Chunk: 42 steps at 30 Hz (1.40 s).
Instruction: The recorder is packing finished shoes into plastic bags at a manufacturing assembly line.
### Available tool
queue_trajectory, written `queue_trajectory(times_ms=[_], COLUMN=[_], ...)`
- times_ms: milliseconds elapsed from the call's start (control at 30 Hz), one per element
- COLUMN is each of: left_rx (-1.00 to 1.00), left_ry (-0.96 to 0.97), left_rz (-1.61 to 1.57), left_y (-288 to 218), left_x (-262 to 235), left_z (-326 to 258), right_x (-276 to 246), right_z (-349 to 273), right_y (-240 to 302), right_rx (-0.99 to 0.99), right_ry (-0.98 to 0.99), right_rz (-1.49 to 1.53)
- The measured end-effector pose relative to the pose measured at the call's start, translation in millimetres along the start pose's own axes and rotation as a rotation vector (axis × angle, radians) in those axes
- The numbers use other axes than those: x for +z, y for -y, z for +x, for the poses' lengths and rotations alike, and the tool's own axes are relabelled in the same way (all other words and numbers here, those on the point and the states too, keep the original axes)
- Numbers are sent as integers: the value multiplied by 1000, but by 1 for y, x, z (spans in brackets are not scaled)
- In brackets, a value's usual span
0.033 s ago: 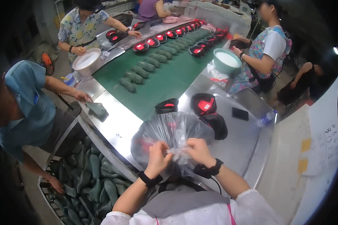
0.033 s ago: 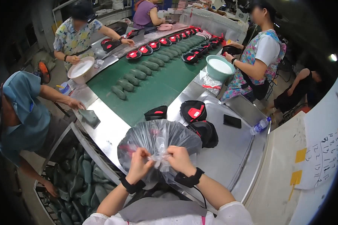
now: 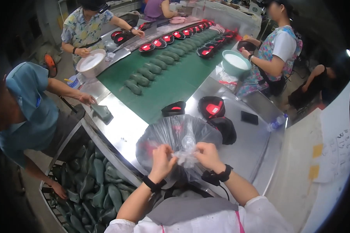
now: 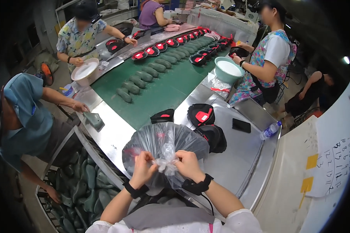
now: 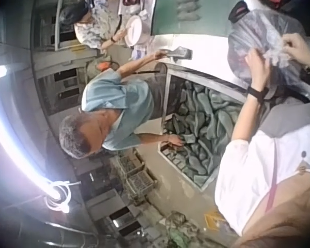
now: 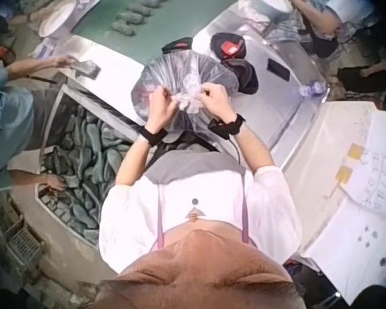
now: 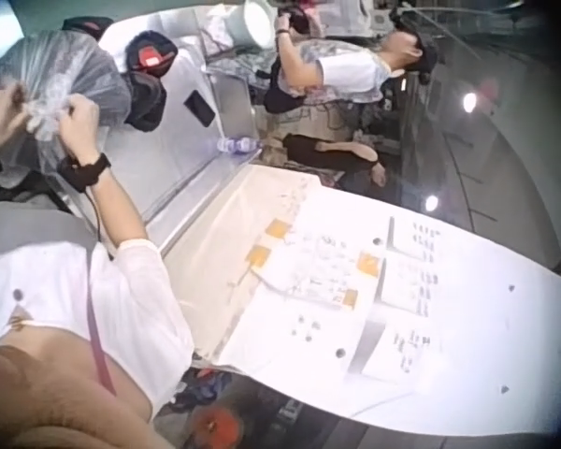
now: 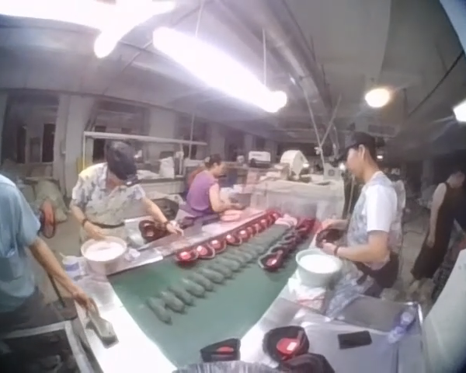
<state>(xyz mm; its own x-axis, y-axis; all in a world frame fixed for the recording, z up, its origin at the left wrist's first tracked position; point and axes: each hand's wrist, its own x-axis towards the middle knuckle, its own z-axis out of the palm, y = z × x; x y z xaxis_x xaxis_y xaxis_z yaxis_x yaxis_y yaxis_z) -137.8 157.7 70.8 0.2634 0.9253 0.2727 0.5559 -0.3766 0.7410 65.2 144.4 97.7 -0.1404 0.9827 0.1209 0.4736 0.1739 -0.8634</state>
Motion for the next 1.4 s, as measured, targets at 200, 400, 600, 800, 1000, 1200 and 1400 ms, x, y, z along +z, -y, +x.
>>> queue_trajectory(times_ms=[200, 400, 600, 800, 1000, 1200, 1400], left_rx=[185, -222, -266, 217, 349, 203, 272], left_ry=[27, 266, 216, -90, 468, 629, 366], left_rz=[136, -222, -389, 25, 41, 55, 18], left_y=[-17, 7, -5, -10, -10, -3, -18], left_x=[-12, 12, 14, -1, 7, -13, 0], left_z=[26, 35, 43, 33, 12, 9, 16], right_x=[-20, -2, -14, -26, -30, -68, -71], right_z=[-2, -2, 3, -25, -27, -34, -17], right_y=[-11, 6, 13, 27, 17, 49, 39], right_rx=[415, -211, -245, -137, 678, 58, -148], right_ry=[-20, 82, 193, 90, 373, 358, 106], right_rz=[569, 147, -423, -438, 1177, 132, -374])
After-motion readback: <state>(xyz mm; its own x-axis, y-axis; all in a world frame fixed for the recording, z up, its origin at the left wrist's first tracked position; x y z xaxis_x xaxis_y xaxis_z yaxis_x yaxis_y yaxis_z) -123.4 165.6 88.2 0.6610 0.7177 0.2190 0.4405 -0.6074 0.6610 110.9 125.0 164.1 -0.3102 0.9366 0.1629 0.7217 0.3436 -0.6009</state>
